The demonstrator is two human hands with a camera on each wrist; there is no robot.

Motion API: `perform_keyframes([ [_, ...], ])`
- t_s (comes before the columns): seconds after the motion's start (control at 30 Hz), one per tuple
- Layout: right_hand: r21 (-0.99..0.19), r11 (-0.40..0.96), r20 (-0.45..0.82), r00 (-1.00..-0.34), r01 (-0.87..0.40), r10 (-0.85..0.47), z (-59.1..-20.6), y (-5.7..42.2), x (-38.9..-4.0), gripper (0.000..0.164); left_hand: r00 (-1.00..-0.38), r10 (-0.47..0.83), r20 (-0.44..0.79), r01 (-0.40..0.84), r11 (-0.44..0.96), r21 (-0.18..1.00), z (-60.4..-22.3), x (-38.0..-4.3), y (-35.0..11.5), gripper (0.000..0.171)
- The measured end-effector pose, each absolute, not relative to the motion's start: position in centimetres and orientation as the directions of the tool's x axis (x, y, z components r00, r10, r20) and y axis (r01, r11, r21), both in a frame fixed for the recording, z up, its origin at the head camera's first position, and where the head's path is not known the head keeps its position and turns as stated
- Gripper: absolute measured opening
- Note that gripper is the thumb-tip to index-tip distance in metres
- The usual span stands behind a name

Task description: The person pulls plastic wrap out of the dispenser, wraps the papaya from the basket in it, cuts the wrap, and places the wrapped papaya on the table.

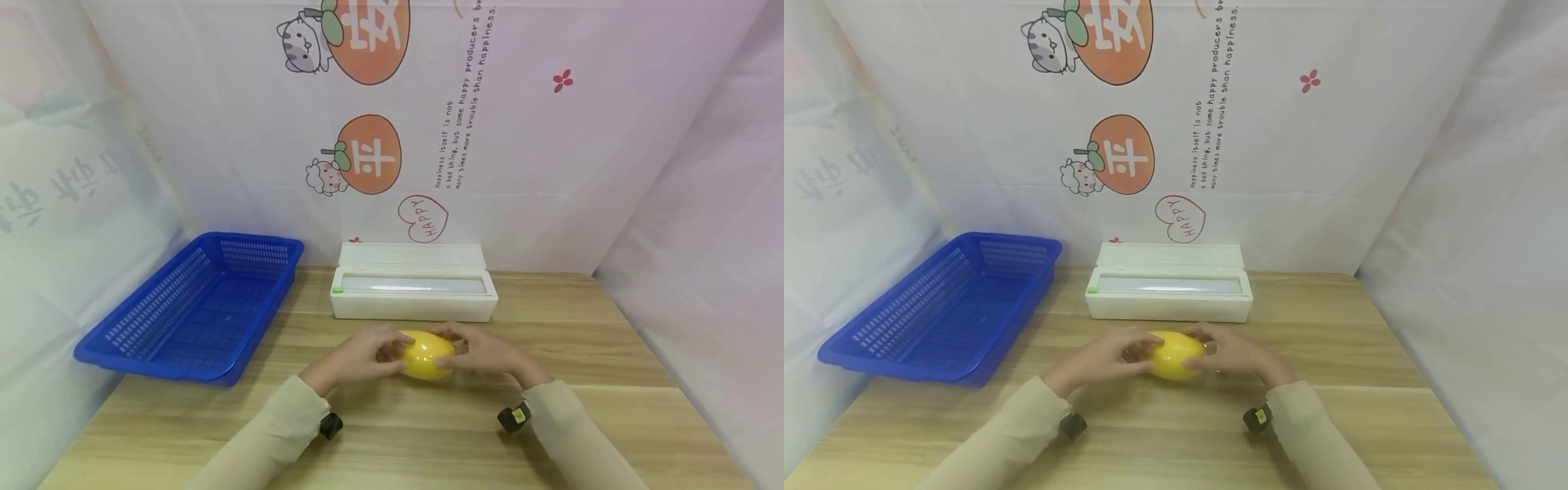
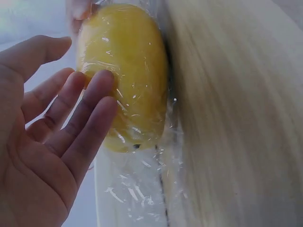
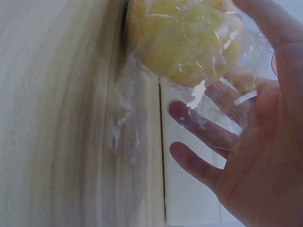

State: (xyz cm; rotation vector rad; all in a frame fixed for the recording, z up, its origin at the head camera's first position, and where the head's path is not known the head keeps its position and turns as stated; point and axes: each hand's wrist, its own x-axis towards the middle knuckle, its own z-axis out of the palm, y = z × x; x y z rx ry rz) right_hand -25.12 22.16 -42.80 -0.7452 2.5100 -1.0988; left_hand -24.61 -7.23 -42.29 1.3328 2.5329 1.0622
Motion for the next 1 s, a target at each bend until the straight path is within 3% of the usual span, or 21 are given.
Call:
perform_keyframes([
  [0.17, -0.755, 0.564, -0.062, -0.819, -0.336, -0.571, -42.7, 22.0, -25.1, 0.043, -0.638, 0.734, 0.233, 0.691, 0.413, 0.594, -42.6, -24.8, -7.2, 0.037],
  [0.43, -0.748, 0.56, -0.017, -0.834, -0.355, -0.551, -42.9, 21.7, -25.2, 0.035, -0.676, 0.707, 0.208, 0.658, 0.452, 0.602, -42.6, -25.1, -7.2, 0.037],
  [0.77, -0.712, 0.561, 0.011, -0.805, -0.423, -0.593, -42.7, 21.3, -24.7, 0.054, -0.693, 0.695, 0.193, 0.628, 0.45, 0.634, -43.2, -25.8, -6.9, 0.036],
  [1.0, -0.702, 0.558, 0.001, -0.785, -0.442, -0.62, -42.8, 21.0, -24.5, 0.051, -0.683, 0.701, 0.208, 0.633, 0.424, 0.648, -43.7, -26.6, -6.8, 0.032],
])
